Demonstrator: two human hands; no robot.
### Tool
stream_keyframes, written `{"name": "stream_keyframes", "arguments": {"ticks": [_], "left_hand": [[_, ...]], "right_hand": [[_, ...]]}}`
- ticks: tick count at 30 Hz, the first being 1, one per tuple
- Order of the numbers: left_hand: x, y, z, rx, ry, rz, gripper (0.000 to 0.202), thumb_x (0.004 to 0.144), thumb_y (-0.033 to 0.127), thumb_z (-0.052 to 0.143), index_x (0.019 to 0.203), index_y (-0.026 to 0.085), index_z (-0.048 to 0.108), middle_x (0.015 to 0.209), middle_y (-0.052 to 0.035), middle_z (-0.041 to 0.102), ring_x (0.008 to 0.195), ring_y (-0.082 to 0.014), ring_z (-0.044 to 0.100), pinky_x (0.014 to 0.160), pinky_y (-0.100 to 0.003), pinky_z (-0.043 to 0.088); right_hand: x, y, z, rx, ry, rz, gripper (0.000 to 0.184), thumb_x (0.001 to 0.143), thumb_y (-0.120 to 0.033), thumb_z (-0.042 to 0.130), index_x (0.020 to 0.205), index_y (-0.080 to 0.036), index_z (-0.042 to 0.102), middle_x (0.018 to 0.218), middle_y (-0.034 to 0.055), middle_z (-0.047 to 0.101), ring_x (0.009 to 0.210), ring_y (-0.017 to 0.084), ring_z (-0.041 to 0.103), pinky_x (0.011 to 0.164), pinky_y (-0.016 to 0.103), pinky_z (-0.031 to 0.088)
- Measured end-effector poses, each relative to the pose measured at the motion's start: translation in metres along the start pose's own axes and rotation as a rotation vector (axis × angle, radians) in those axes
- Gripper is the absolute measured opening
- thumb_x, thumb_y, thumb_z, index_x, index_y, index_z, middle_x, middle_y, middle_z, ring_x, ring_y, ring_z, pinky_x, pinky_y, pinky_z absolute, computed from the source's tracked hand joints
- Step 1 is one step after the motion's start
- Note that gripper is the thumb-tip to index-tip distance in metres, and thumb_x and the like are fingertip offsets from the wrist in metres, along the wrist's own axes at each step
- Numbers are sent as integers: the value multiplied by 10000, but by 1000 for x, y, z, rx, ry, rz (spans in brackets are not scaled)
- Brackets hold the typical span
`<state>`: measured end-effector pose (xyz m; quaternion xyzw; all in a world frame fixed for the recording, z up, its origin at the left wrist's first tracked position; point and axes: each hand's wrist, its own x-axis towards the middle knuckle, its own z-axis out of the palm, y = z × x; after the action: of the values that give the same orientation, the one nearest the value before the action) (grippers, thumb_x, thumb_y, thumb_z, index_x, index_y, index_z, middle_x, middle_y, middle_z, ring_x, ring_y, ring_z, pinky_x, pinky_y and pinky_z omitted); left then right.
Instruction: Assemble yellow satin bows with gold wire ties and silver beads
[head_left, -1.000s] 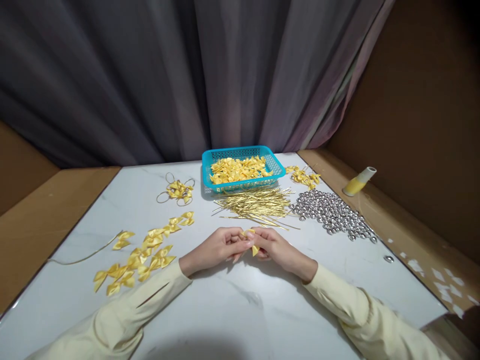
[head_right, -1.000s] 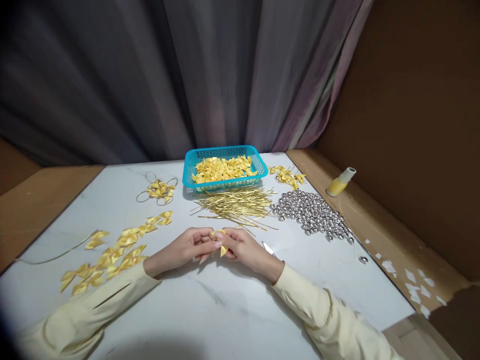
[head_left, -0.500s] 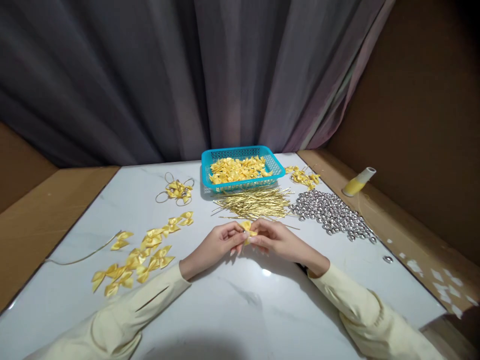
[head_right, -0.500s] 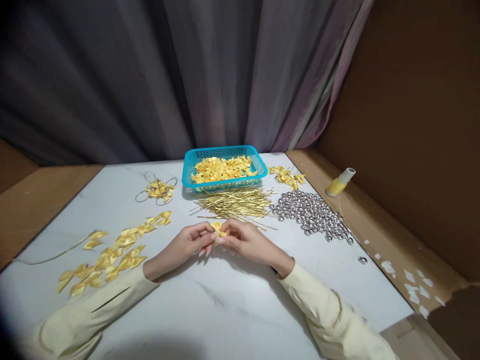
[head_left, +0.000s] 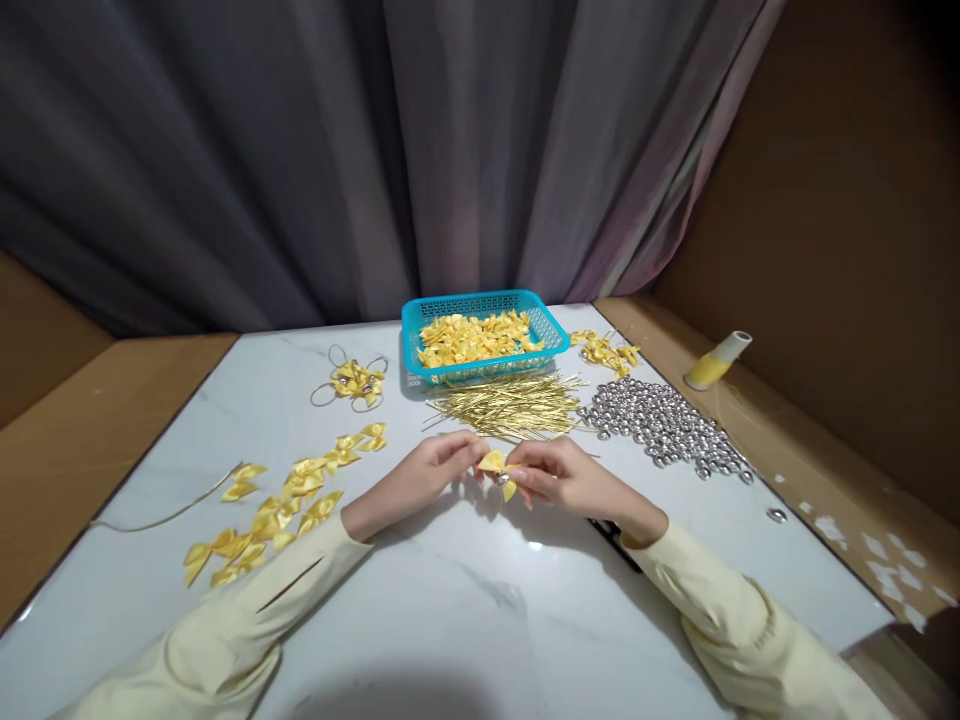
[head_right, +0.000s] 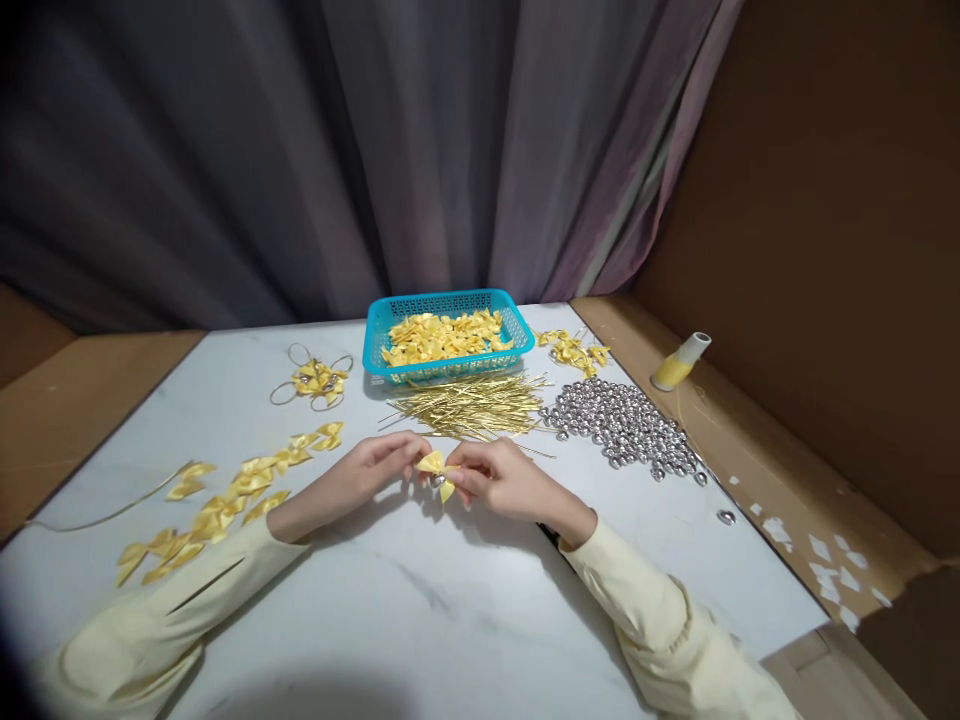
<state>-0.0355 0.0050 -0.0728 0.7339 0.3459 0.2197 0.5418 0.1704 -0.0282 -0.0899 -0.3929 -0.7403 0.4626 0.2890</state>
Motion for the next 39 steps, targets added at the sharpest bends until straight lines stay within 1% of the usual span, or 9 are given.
{"name": "stream_keyframes", "arguments": {"ticks": [5, 10, 13, 15, 19, 26, 29, 35, 39], "left_hand": [[-2, 13, 7, 94, -50, -9, 291, 865, 384, 442, 766, 160, 600, 750, -23, 596, 723, -148, 533, 705, -274, 405], [-1, 20, 12, 98, -49, -1, 320, 872, 367, 423, 721, 161, 616, 714, -22, 619, 687, -147, 548, 679, -272, 417], [0, 20, 13, 82, 2, -10, 316, 867, 355, 441, 710, 156, 630, 717, -22, 623, 683, -142, 543, 664, -260, 410], [0, 20, 14, 87, 81, -15, 317, 863, 348, 456, 675, 154, 623, 700, -12, 616, 678, -134, 533, 659, -249, 399], [-1, 19, 17, 105, 230, -56, 319, 844, 376, 492, 645, 157, 611, 652, 8, 598, 640, -125, 515, 629, -235, 380], [-2, 20, 17, 12, 272, -98, 309, 826, 381, 521, 647, 153, 629, 701, -9, 638, 693, -142, 532, 656, -241, 389], [-3, 22, 18, -49, 291, -119, 305, 820, 381, 528, 645, 154, 633, 690, -5, 631, 682, -138, 521, 653, -241, 383], [-5, 23, 21, -156, 257, -102, 329, 817, 375, 532, 578, 155, 580, 691, -5, 620, 707, -145, 512, 685, -259, 364], [-2, 23, 15, -190, 213, -136, 277, 793, 355, 554, 606, 162, 620, 680, -6, 617, 691, -141, 499, 660, -256, 359]], "right_hand": [[-1, -6, 0, -127, 13, -72, 211, 884, -284, 448, 815, -154, 599, 653, 5, 582, 569, 101, 479, 549, 221, 347], [0, -4, 1, -50, 52, -89, 210, 895, -310, 432, 819, -166, 564, 747, 19, 590, 643, 119, 490, 575, 235, 365], [0, -3, 1, 6, 120, -90, 182, 903, -319, 414, 865, -171, 514, 765, 21, 553, 669, 123, 496, 578, 235, 392], [-2, -4, 0, -47, 233, -172, 136, 891, -295, 433, 944, -179, 481, 845, 36, 532, 695, 126, 493, 598, 248, 418], [-5, -5, 1, -368, 382, -456, 233, 836, -183, 484, 1068, -185, 473, 993, 78, 512, 847, 167, 502, 726, 327, 452], [-5, 3, 11, -810, 581, -656, 292, 810, -77, 512, 1086, -171, 524, 913, 88, 560, 797, 185, 514, 650, 319, 432], [-6, 7, 12, -944, 599, -705, 349, 795, -46, 523, 1122, -168, 526, 928, 96, 570, 822, 194, 513, 660, 325, 423], [-8, 11, 13, -940, 613, -740, 365, 827, -75, 522, 1183, -151, 496, 860, 81, 599, 746, 168, 504, 605, 304, 401], [-8, 6, 13, -915, 610, -765, 318, 824, -71, 535, 1138, -116, 522, 839, 87, 615, 725, 163, 498, 583, 305, 398]]}}
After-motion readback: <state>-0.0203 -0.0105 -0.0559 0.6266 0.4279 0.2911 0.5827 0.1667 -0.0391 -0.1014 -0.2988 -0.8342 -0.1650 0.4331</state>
